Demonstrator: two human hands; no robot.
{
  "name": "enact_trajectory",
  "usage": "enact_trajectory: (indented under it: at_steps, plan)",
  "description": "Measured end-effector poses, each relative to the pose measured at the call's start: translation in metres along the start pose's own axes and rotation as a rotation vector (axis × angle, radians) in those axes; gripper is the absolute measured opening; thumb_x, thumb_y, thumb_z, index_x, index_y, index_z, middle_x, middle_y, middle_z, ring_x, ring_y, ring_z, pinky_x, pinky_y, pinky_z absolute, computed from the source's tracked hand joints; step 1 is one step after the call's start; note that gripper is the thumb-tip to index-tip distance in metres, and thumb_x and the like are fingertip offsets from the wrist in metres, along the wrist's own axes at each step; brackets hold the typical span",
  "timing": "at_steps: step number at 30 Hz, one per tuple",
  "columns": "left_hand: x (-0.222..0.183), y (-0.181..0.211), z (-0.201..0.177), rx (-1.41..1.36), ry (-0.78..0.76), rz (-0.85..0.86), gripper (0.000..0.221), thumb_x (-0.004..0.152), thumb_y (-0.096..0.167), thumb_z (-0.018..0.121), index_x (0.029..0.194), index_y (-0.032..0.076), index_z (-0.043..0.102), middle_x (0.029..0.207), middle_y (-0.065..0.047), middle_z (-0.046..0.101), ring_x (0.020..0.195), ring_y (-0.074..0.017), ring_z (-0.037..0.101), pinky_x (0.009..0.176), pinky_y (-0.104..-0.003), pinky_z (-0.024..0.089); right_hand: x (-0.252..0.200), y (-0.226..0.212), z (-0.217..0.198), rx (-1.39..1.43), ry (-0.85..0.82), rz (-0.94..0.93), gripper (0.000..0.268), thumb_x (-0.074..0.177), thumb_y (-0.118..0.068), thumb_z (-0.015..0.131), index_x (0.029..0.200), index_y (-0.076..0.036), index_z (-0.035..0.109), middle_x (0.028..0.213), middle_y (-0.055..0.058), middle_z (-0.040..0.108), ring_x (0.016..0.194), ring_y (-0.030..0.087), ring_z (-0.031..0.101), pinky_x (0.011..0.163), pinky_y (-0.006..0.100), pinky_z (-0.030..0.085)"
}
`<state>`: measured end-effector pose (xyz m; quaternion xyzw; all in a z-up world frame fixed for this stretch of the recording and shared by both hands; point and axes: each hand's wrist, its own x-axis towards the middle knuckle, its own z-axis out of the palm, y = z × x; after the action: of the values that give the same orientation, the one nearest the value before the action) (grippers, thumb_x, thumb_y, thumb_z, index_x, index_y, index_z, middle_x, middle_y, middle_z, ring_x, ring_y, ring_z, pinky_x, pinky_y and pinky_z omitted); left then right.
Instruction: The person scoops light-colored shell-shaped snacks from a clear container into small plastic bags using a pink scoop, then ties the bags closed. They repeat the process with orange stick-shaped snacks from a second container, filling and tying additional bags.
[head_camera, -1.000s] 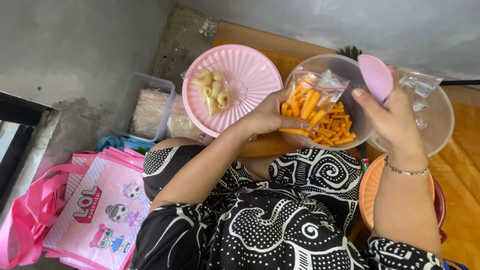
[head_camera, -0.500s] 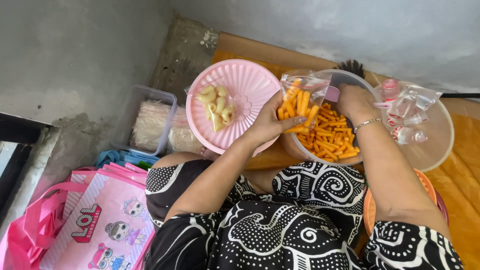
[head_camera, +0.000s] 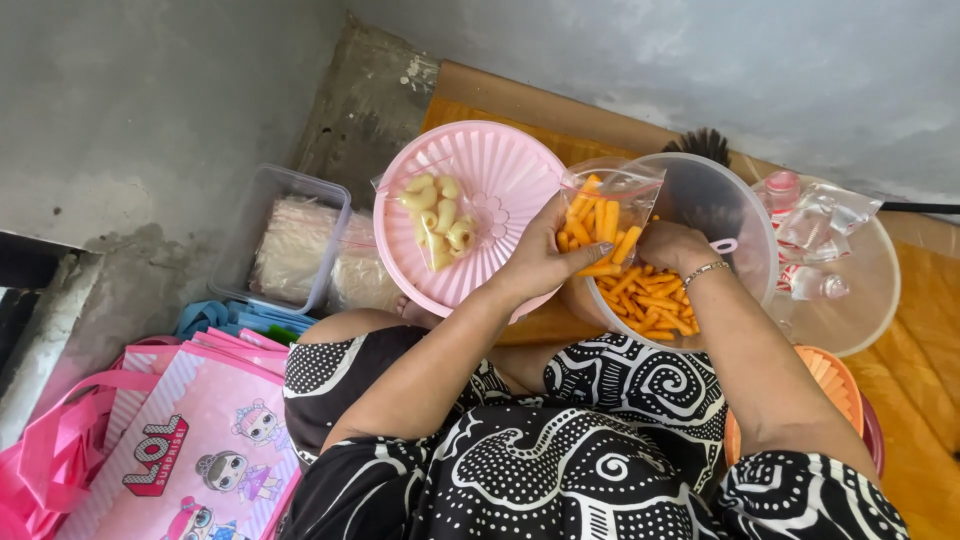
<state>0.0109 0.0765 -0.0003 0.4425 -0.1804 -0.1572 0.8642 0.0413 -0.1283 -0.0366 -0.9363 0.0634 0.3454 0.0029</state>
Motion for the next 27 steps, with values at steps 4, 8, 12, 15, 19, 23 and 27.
enact_trajectory:
  at_steps: [4, 8, 12, 15, 19, 23, 27]
  plan:
    - [-0.002, -0.002, -0.003, 0.016, 0.008, -0.002, 0.045, 0.070, -0.006, 0.065, 0.111, 0.004, 0.047, 0.093, -0.006, 0.055, 0.086, -0.0142, 0.053, 0.076, -0.029, 0.048, -0.018, -0.014, 0.003, 0.182, -0.061, -0.018, 0.032, 0.068, -0.008, 0.051, 0.094, 0.007, 0.061, 0.082, 0.020, 0.065, 0.077, 0.031, 0.061, 0.065, 0.037, 0.048]
    - [-0.005, 0.013, 0.003, -0.020, 0.003, 0.010, 0.049, 0.064, -0.006, 0.069, 0.107, 0.006, 0.048, 0.090, -0.004, 0.056, 0.082, -0.0120, 0.054, 0.074, -0.026, 0.049, -0.009, 0.000, 0.017, 0.513, -0.174, -0.046, 0.028, 0.064, 0.003, 0.058, 0.089, 0.015, 0.057, 0.069, 0.022, 0.059, 0.054, 0.026, 0.060, 0.047, 0.031, 0.046]
    - [-0.006, 0.029, 0.010, -0.087, 0.042, -0.027, 0.060, 0.049, -0.006, 0.080, 0.098, 0.003, 0.047, 0.083, -0.008, 0.059, 0.074, -0.0136, 0.057, 0.070, -0.025, 0.051, 0.023, 0.020, 0.035, 0.478, -0.241, -0.128, 0.021, 0.059, -0.003, 0.066, 0.075, 0.010, 0.062, 0.049, 0.017, 0.056, 0.031, 0.019, 0.048, 0.027, 0.026, 0.038]
    - [-0.006, 0.034, 0.011, -0.011, 0.051, -0.034, 0.058, 0.048, -0.003, 0.081, 0.096, 0.002, 0.049, 0.082, -0.007, 0.059, 0.075, -0.0131, 0.057, 0.069, -0.024, 0.051, 0.010, 0.016, 0.026, 0.559, -0.232, -0.140, 0.015, 0.059, -0.004, 0.064, 0.068, 0.008, 0.063, 0.046, 0.018, 0.055, 0.030, 0.018, 0.046, 0.026, 0.025, 0.036]
    - [-0.005, 0.025, 0.006, 0.053, 0.049, -0.023, 0.055, 0.050, -0.001, 0.081, 0.096, 0.003, 0.050, 0.083, -0.007, 0.059, 0.077, -0.0136, 0.056, 0.069, -0.026, 0.050, -0.018, 0.008, 0.001, 0.774, -0.219, -0.121, 0.016, 0.062, -0.004, 0.060, 0.070, 0.009, 0.058, 0.046, 0.020, 0.052, 0.031, 0.017, 0.044, 0.027, 0.023, 0.032]
    - [-0.007, 0.036, 0.014, 0.067, 0.048, -0.043, 0.058, 0.049, 0.001, 0.082, 0.098, 0.003, 0.050, 0.084, -0.008, 0.059, 0.078, -0.0144, 0.056, 0.072, -0.026, 0.050, 0.011, 0.034, 0.020, 0.897, -0.168, -0.175, 0.019, 0.069, -0.008, 0.049, 0.074, 0.007, 0.058, 0.048, 0.020, 0.053, 0.031, 0.016, 0.045, 0.027, 0.023, 0.033]
    - [-0.014, 0.039, 0.029, 0.039, 0.059, -0.061, 0.062, 0.043, 0.002, 0.084, 0.096, 0.003, 0.051, 0.083, -0.007, 0.060, 0.078, -0.0140, 0.057, 0.073, -0.026, 0.050, -0.009, 0.037, 0.007, 0.996, -0.100, -0.174, 0.024, 0.069, -0.007, 0.049, 0.086, 0.006, 0.060, 0.049, 0.022, 0.053, 0.030, 0.017, 0.044, 0.025, 0.023, 0.033]
